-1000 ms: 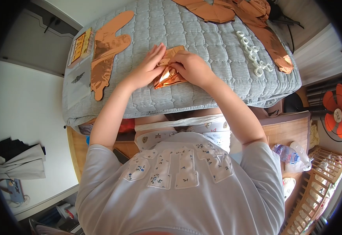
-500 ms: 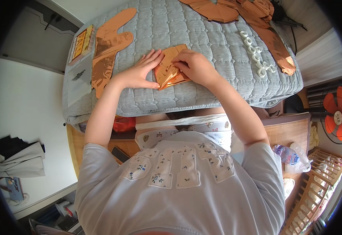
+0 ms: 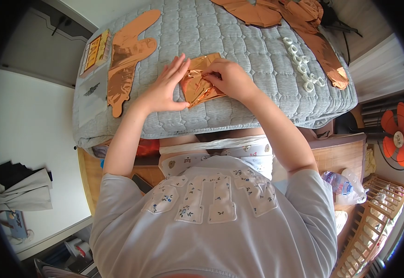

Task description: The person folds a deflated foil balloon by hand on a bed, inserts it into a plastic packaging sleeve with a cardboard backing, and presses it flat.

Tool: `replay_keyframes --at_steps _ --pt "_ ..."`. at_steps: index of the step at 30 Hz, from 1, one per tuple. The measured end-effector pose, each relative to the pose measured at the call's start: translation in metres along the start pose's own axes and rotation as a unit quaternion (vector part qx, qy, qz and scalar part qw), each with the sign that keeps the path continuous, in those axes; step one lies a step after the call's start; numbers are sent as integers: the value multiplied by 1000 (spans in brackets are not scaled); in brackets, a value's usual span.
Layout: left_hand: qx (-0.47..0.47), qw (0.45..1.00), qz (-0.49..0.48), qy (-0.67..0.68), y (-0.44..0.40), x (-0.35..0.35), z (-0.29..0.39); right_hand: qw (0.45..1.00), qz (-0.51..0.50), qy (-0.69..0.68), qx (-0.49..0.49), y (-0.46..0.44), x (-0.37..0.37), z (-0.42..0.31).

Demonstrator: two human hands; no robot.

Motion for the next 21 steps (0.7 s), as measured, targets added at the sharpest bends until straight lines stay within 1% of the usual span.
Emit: replay_keyframes --at_steps 1,3,4,6,7,8,10,12,16,19,21 --pt "-1 1000 0 -1 2 0 6 1000 2 0 0 -1 0 2" --pt "-58 997 31 -51 6 0 28 1000 11 19 17 0 -1 4" --pt "-58 997 31 -52 5 -9 29 1000 12 19 18 0 -1 3" --pt "-49 990 4 -132 2 -35 32 1000 2 10 -1 -1 0 2" --pt "-47 994 37 -90 5 -30 45 1000 3 10 0 -1 0 3" --pt "-47 994 37 -91 7 -31 46 1000 7 11 11 -1 -2 4" --pt "-44 991 40 -119 9 -32 47 1000 15 13 22 -1 0 2" --pt "-43 991 39 -123 9 -32 49 999 -1 -21 -37 0 1 2" --pt "-38 988 32 -143 10 -35 51 999 10 -18 -31 -1 3 2" --pt "-43 985 35 -164 9 -36 50 999 0 -31 -41 0 5 3" --pt "-44 985 31 -162 8 -36 49 997 8 -74 -27 3 9 -3"
Point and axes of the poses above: each hand's wrist, its own y-axis away from the middle knuckle, its own x-axis out of the back of the hand, z = x × y, the point moved 5 cm from there along -y, towards the middle knuckle, and after that the axes turned 15 degrees about -z, right-handed, at the moved point
